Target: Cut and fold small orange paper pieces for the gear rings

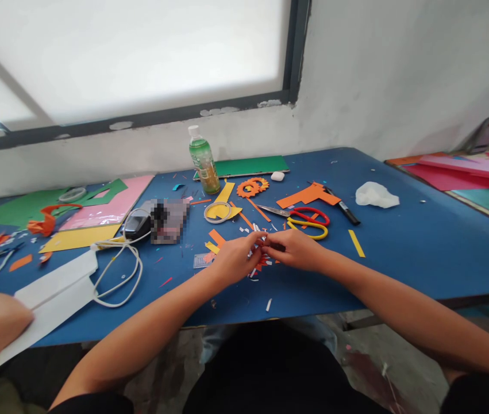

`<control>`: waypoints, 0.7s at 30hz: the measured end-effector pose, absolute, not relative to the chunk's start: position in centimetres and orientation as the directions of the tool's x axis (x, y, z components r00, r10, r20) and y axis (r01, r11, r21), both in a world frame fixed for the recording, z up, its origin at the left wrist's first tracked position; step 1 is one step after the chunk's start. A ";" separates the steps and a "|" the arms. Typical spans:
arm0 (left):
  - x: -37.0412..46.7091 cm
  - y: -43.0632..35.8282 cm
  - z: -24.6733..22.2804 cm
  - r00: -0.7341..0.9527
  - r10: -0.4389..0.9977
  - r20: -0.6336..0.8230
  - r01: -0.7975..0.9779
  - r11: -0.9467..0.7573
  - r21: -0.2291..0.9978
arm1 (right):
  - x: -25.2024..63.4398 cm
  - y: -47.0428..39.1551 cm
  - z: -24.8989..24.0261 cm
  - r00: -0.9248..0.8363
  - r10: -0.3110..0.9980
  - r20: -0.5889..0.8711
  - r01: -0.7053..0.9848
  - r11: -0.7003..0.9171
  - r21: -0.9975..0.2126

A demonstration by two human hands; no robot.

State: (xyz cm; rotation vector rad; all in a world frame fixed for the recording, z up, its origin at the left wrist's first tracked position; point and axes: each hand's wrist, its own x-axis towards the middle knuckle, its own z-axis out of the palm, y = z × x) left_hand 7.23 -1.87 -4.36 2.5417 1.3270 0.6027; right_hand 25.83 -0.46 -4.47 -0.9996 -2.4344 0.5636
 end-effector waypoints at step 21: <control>7.3 -1.8 -3.8 0.457 0.862 0.220 0.691 -0.499 0.523 | 25.9 -0.5 -4.4 -0.616 0.741 0.266 0.528 0.640 -0.558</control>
